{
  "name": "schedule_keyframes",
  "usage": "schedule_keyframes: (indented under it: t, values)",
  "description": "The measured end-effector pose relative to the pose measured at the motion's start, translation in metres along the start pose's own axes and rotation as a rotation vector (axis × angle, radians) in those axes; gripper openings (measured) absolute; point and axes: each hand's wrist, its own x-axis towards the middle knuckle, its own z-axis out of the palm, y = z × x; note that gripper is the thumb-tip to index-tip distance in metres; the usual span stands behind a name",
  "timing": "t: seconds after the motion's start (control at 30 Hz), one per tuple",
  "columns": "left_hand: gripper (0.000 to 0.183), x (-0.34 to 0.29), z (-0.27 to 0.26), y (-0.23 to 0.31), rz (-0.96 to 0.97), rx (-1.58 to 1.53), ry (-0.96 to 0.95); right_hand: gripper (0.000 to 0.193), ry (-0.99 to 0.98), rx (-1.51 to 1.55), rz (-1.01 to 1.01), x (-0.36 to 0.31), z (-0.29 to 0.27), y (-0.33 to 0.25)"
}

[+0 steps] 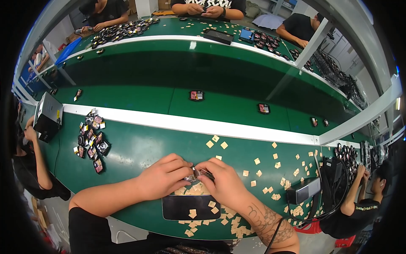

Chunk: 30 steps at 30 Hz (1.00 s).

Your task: Sorting and inspecting small electronic game cartridges or SD adapter cards on an assembly line bench.

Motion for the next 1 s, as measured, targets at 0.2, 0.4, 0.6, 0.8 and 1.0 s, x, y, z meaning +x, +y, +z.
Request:
schedule_keyframes:
  t: [0.2,0.4,0.6,0.8,1.0]
  values:
    - [0.031,-0.001,0.002,0.001,-0.013,0.004,0.01,0.019,0.007,0.035,0.065,-0.001,0.004,-0.001]
    - [0.033,-0.002,0.003,0.0,-0.021,-0.006,0.008,0.02,0.022,0.039,0.006,-0.002,0.008,0.003]
    - [0.034,-0.002,0.002,0.002,-0.035,-0.022,0.005,0.022,0.038,0.067,-0.01,-0.004,0.012,0.006]
    - [0.035,0.0,0.001,0.003,-0.047,-0.028,0.021,0.023,0.045,0.07,0.065,-0.003,0.012,0.002]
    - [0.035,0.0,0.001,0.005,-0.062,-0.021,0.032,0.021,0.03,0.047,0.132,-0.004,0.007,-0.004]
